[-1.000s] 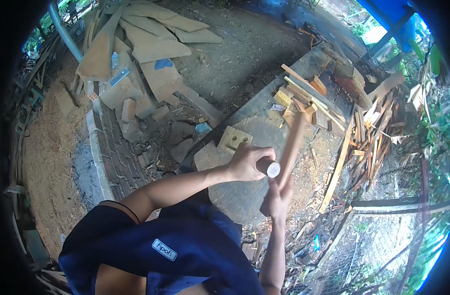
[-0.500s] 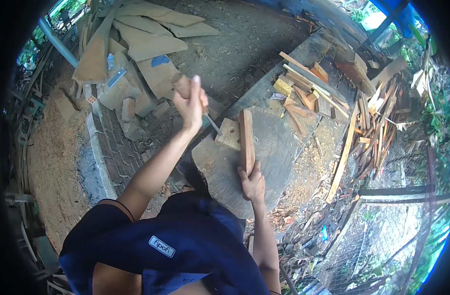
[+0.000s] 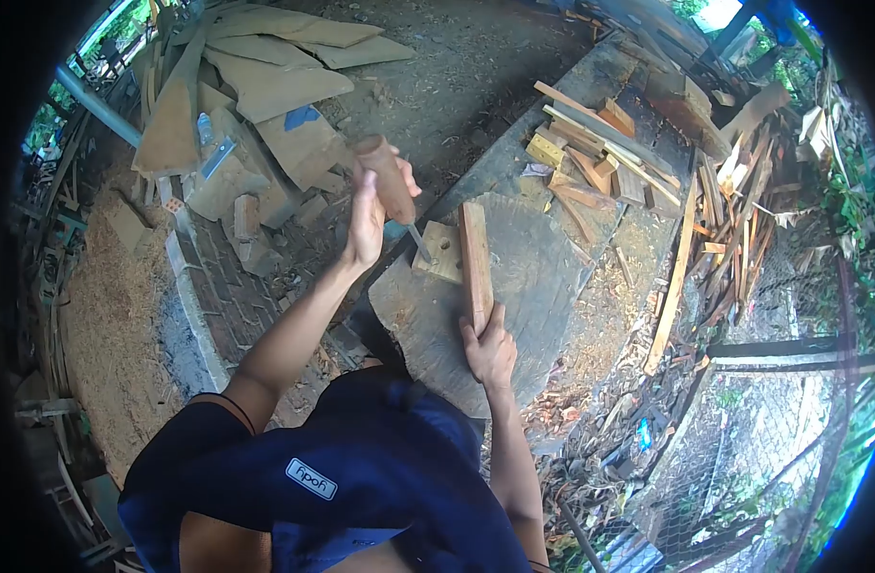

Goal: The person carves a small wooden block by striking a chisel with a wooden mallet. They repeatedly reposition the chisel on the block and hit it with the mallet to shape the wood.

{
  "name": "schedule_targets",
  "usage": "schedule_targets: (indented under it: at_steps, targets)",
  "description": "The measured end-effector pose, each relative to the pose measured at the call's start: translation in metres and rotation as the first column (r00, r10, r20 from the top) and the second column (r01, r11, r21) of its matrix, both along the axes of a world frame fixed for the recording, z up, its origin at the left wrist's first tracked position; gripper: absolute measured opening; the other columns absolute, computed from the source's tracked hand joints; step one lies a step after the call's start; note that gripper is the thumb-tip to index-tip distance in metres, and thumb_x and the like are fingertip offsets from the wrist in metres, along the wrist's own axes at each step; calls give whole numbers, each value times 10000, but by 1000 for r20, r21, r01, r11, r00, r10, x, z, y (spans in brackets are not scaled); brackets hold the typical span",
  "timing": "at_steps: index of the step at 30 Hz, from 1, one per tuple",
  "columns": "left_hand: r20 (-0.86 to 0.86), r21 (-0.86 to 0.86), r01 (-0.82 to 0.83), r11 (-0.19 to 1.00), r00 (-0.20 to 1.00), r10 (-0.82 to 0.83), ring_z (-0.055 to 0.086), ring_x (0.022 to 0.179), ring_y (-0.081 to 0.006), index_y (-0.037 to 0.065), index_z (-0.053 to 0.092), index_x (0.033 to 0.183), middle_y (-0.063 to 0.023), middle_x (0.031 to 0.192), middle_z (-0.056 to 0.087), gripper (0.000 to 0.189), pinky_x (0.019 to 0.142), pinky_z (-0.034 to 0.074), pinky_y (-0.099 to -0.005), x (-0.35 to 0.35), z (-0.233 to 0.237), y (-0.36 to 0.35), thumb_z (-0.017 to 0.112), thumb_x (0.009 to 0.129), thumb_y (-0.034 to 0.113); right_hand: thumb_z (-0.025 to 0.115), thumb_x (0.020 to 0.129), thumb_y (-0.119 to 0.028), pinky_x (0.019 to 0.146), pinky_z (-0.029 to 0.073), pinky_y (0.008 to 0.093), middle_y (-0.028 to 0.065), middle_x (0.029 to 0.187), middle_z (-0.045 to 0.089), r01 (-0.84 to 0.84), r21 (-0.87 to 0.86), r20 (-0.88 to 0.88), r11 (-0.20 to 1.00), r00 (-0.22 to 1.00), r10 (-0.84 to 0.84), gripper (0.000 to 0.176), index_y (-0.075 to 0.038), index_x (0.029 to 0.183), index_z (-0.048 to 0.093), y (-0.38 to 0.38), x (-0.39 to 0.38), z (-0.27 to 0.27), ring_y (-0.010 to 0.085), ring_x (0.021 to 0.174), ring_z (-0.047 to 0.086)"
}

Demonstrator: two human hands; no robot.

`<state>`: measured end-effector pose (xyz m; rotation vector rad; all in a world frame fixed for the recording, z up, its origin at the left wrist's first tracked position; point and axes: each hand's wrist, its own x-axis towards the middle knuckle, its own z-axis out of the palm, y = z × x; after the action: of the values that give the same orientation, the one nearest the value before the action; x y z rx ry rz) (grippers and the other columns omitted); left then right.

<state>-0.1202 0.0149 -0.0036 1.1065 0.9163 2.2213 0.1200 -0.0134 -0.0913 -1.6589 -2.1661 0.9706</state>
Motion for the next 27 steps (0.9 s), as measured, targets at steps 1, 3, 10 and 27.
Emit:
schedule_targets:
  at_steps: [1, 3, 10, 27]
  targets:
    - [-126, -103, 48, 994, 990, -61, 551, 757, -124, 39, 377, 1163, -49, 864, 529, 292, 692, 496, -305, 1, 5, -5, 498, 991, 241, 604, 839, -411, 740, 481, 553, 314, 812, 642, 3, 0, 0, 1000, 1000, -3, 529, -60, 1190, 420, 0, 0, 0, 495, 815, 625]
    - [-284, -274, 39, 961, 951, -120, 572, 770, -130, 29, 449, 1136, -51, 866, 569, 315, 702, 505, -311, -1, 7, -8, 603, 941, 223, 608, 834, -403, 745, 483, 549, 310, 818, 644, 8, 4, 19, 1000, 1000, -8, 527, -63, 1191, 420, 0, 0, -1, 493, 816, 625]
    - [-647, -408, -20, 913, 711, -274, 628, 712, -95, 64, 584, 797, -35, 731, 617, 287, 614, 511, -258, -30, 47, -14, 819, 758, 223, 614, 828, -395, 762, 485, 541, 296, 834, 650, 6, 14, 20, 1000, 1000, -6, 530, -77, 1206, 421, -1, 0, 0, 486, 834, 627]
    - [290, -231, -513, 827, 775, 562, 508, 529, -91, 56, 451, 980, -14, 698, 516, 199, 454, 465, -252, -13, -15, -15, 622, 940, 149, 617, 820, -391, 761, 488, 538, 301, 847, 651, 19, 27, 16, 999, 1000, -20, 535, -75, 1209, 431, -2, -1, 1, 483, 833, 632]
